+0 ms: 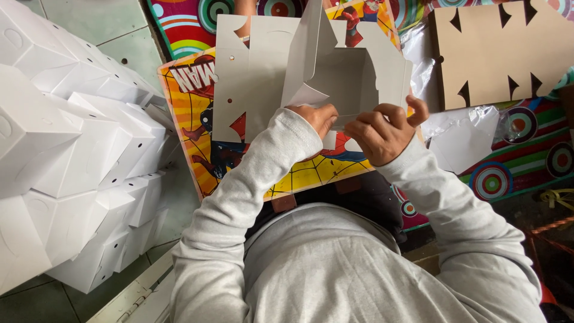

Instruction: The person assembles a white cardboard box by folding the flaps and tucking the tabs into the corresponding slots. They work on a table with a Spider-Man design, surrounded by stacks of similar boxes.

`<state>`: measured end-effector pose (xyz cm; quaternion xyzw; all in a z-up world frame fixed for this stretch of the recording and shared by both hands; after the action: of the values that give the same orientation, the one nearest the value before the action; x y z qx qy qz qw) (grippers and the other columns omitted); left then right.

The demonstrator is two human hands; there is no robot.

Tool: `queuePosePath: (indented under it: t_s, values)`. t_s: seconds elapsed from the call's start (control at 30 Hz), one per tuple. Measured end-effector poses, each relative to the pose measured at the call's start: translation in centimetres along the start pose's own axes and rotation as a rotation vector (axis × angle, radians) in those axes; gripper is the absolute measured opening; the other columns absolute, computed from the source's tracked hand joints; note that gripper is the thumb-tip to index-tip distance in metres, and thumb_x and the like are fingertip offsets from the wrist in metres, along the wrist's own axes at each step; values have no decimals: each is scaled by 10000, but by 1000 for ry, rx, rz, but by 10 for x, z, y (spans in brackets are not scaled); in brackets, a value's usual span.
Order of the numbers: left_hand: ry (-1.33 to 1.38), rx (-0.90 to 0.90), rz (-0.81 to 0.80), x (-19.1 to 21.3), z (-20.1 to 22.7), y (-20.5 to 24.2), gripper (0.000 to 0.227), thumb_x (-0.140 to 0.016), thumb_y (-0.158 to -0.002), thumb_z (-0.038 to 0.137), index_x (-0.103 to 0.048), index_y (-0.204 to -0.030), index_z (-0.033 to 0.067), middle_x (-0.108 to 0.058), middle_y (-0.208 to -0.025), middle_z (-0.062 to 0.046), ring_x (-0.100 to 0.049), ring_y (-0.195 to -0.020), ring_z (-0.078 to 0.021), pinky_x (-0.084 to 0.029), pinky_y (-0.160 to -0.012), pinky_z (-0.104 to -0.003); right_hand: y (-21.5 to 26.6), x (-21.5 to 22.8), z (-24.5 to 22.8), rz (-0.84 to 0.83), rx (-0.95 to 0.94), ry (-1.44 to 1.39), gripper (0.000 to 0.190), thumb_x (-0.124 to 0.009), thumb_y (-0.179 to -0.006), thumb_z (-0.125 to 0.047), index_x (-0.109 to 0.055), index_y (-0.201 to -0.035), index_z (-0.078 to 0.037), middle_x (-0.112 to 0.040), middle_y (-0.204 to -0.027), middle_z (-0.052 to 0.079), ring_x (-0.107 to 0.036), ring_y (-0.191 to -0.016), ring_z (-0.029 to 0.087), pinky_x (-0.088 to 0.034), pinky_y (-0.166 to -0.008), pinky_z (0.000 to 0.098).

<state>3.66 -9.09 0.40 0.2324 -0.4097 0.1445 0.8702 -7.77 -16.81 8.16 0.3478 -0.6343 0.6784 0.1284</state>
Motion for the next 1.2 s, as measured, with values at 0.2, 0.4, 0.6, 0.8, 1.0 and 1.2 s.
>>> queuePosePath:
  t_s: [0.2, 0.4, 0.6, 0.8, 1.0, 1.2]
  values:
    - [-53, 10, -57, -5, 3, -5, 224, -367, -1033, 398, -563, -1106, 318, -776, -838, -82, -762, -868, -332, -580, -856, -495, 2, -2, 8, -88, 0, 4, 185, -760, -1039, -268, -766, -877, -180, -616, -813, 9, -528, -930, 218, -195, -1125, 584]
    - [-34, 52, -106, -8, 5, -3, 223, -368, -1030, 406, -556, -1133, 348, -782, -882, -79, -757, -921, -327, -571, -901, -493, 12, -12, 3, -61, -15, 52, 227, -786, -1014, -258, -734, -801, -198, -633, -842, -6, -530, -978, 225, -175, -1128, 593]
    - [-16, 42, -160, -26, 0, -9, 227, -382, -1007, 311, -555, -1153, 329, -775, -888, -119, -749, -954, -342, -574, -895, -492, 9, -25, -1, -57, -17, -3, 217, -822, -957, -259, -728, -765, -222, -691, -936, 3, -576, -947, 218, -205, -1144, 602]
    - [-13, 24, -153, -30, -3, -6, 218, -373, -1019, 314, -546, -1148, 287, -770, -881, -150, -753, -934, -358, -574, -881, -498, 9, -26, 10, -192, -92, -192, 196, -735, -983, -345, -756, -985, -150, -634, -759, -7, -605, -768, 178, -202, -1172, 574]
    - [-104, -12, -136, -41, -1, -8, 175, -347, -1040, 395, -445, -1127, 278, -764, -830, -99, -765, -850, -318, -588, -823, -466, 11, -29, 13, -248, -152, -171, 214, -760, -976, -370, -780, -899, -171, -640, -701, -44, -633, -816, 141, -124, -1205, 610]
    - [138, -262, 378, 22, 26, 40, 300, -427, -1034, 79, -535, -1293, 186, -738, -1010, -199, -723, -990, -358, -597, -875, -478, 33, -44, 23, -300, -171, -102, 214, -793, -963, -372, -746, -838, -204, -605, -664, -46, -605, -793, 149, -167, -1182, 621]
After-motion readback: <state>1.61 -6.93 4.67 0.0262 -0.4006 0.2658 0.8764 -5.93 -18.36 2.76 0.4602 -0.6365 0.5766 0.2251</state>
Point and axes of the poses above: each hand's wrist, its own y-axis away from the middle knuckle, its own x-axis out of the back of the hand, z = x × y, the point moved 10 cm from there along -y, towards the middle knuckle
